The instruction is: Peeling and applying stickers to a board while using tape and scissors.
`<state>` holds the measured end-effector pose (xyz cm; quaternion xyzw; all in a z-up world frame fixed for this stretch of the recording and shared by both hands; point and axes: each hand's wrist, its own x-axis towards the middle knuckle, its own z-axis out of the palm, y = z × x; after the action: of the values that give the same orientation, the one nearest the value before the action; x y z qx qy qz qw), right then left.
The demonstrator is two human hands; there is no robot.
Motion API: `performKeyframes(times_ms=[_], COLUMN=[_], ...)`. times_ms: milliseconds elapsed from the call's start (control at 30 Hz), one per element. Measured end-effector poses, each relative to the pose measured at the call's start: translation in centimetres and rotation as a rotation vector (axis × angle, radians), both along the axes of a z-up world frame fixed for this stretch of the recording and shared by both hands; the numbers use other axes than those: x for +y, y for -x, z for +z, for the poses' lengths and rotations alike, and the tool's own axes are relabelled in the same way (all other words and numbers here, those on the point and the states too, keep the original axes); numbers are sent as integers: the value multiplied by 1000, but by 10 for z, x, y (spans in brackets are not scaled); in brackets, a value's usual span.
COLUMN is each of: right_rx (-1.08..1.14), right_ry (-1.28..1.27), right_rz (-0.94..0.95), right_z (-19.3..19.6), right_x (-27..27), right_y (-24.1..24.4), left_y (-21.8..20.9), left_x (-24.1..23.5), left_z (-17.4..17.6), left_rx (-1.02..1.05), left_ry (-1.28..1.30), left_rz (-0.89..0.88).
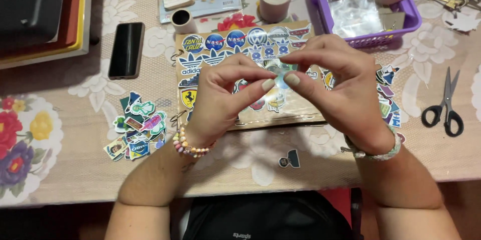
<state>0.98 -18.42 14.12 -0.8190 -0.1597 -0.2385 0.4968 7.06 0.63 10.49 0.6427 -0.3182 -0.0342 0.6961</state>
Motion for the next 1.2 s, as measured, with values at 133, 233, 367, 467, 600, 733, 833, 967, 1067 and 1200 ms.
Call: performKeyframes(times_ms=[133, 233, 367, 467, 600, 733, 833, 967, 1067, 1200], right_rx=[-69, -139, -123, -130, -169, -116, 45, 165, 230, 280], right_ry=[32, 11, 8, -60, -53, -233, -266, -282, -291, -327], right_rz=[19, 12, -26, -13, -27, -27, 33, 90, 109, 139], right_z=[2, 2, -3, -6, -8, -8, 3, 8, 8, 3], right_x=[14, 19, 20, 21, 19, 10, 8, 6, 5, 6], right_y=[-3, -5, -8, -11, -11, -4, 2, 4, 3, 1], left_y=[0, -2, -3, -5, -6, -20, -23, -18, -19, -26], left_x=[6, 9, 11, 10, 9, 6, 15, 34, 38, 32], left_z=[3, 3, 7, 5, 2, -12, 2, 23, 23, 12], left_rx=[-31, -60, -68, -73, 10, 572, -23, -1482, -1900, -2088], left_ry=[8, 30, 22, 24, 44, 387, 92, -197, -277, -176], left_rz=[7, 9, 34, 38, -8, -69, 124, 513, 618, 751])
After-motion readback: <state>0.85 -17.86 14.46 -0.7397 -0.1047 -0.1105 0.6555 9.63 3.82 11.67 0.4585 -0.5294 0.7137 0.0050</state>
